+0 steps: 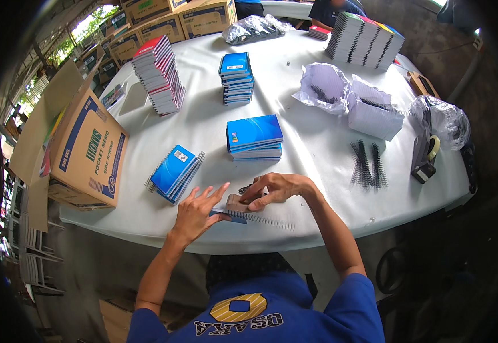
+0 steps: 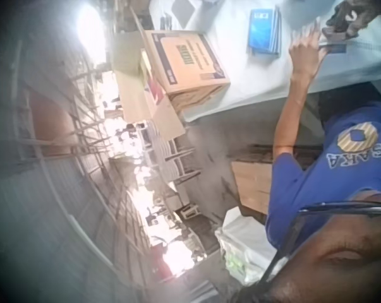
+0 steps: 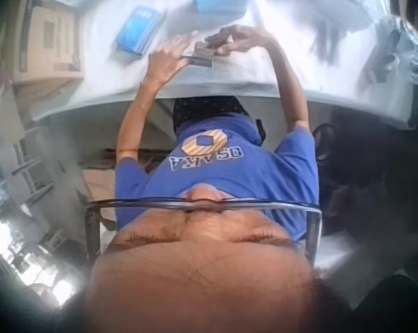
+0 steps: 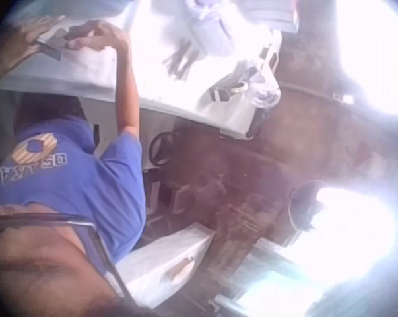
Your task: The person manually inserts wire spirals into stacks of paper and covers to assemble notebooks, then trims the excess wire with pliers and stacks the finished items.
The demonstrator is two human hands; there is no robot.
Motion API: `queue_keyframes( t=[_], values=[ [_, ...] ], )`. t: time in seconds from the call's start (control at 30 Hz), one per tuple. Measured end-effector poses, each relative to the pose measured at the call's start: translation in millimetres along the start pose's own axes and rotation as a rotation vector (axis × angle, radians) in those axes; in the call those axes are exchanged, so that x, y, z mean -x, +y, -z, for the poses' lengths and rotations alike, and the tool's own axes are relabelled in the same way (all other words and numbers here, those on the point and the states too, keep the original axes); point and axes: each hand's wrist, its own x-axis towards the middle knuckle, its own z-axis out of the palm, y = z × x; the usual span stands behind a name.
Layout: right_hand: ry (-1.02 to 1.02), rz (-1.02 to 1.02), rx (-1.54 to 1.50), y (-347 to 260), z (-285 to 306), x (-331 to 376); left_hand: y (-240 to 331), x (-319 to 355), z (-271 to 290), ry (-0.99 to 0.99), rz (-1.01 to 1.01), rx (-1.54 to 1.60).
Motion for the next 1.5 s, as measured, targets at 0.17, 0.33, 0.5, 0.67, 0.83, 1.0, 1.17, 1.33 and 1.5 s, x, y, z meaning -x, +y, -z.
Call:
queue_keyframes(
  t=[0.17,0.33,0.5,0.67,0.83,1.0,1.17,1.33,1.5],
  values=[
    [0.001,-0.037,-0.086,-0.1,-1.4,-6.5,0.0,3.3,-1.0,-0.009,0.059,0.029],
    [0.033,0.251,-0.380,9.4,-6.0,-7.8,-1.2,5.2,2.3,-0.002,0.086,0.052],
    [0.028,-0.012,-0.021,0.5,-1.3,-17.9,-3.2,6.6,5.0,0.005,0.116,0.169],
    [0.005,0.048,-0.030,-6.6,0.8,-19.9,-11.1,9.0,-1.4,0.176,0.209,0.452],
    [0.054,0.034,-0.100,-9.3,-0.8,-25.7,-29.3,23.7,-31.1,0.379,0.311,0.982],
    [0.057,0.172,-0.322,9.0,-1.3,-28.4,-29.7,28.3,-35.1,0.254,0.351,1.080],
    [0.098,-0.018,-0.027,-14.9,-2.7,-38.5,-32.4,30.6,-41.7,0.263,0.368,1.170],
    [0.092,0.021,-0.090,-13.8,-5.8,-42.8,-30.9,26.4,-43.5,0.263,0.353,1.134],
    [0.136,-0.042,-0.044,-12.9,-9.7,-52.5,-33.8,28.3,-46.4,0.232,0.351,1.135]
  ],
)
